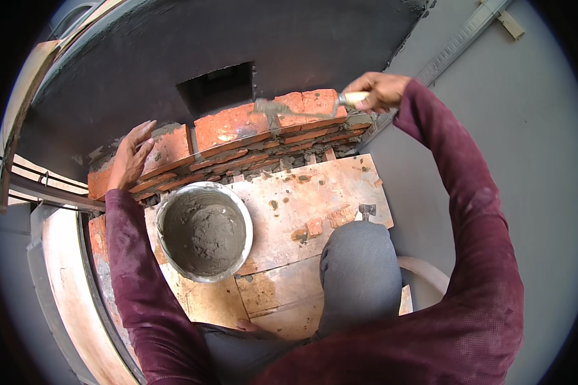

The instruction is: The person spreads mortar with a trowel, places a brick on the wall, and taps it into place using a hammer. They handle a bucket of mortar and multiple bricks to build a section of the wall.

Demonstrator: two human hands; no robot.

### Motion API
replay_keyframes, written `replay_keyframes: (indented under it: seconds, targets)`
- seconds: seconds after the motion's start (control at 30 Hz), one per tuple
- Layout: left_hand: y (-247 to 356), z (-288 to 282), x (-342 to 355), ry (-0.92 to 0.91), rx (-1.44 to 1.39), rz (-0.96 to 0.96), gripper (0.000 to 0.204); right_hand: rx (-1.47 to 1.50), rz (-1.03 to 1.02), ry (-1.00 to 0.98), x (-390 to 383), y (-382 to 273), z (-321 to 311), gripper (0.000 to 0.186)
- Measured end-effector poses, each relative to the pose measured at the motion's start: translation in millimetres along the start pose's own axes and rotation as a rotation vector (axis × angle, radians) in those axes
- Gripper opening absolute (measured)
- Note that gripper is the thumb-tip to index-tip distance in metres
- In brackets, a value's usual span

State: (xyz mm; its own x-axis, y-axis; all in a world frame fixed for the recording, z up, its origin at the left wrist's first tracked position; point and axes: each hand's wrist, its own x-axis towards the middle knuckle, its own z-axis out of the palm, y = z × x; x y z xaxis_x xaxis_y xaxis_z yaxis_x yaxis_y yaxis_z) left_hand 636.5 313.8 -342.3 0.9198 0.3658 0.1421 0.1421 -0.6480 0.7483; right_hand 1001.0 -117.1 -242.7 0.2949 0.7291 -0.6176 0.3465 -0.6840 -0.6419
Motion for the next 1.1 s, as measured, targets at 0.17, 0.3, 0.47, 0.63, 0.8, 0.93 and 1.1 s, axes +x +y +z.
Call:
replay_keyframes:
  seconds: [0.17, 0.3, 0.47, 0.63, 0.8, 0.93, 1.1]
  targets:
    - [-5, -17, -19, -0.015, 0.015, -0.088, 0.043, -0.027, -0.013, 0.132, 12, 0, -27, 0.033]
    - [4, -35, -51, -0.128, 0.08, -0.284, 0.044, -0.435, -0.115, 0.36, -40, -19, -7, 0.035]
    - [22, -21, -111, -0.26, 0.316, -0.136, 0.049, -1.233, -0.071, 0.721, -28, 12, 29, 0.03]
    - [5, 10, -183, -0.058, 0.092, -0.185, 0.054, -1.456, -0.145, 0.853, 31, 37, 13, 0.026]
    - [7, 31, -270, 0.04, -0.174, -0.38, 0.057, -1.49, -0.109, 0.952, 23, 7, 26, 0.024]
    - [-20, 68, -295, 0.033, -0.333, -0.476, 0.062, -1.519, -0.133, 0.969, 32, 22, 30, 0.022]
    - [13, 82, -284, 0.057, -0.398, -0.631, 0.068, -1.586, -0.14, 0.951, 28, 26, 26, 0.02]
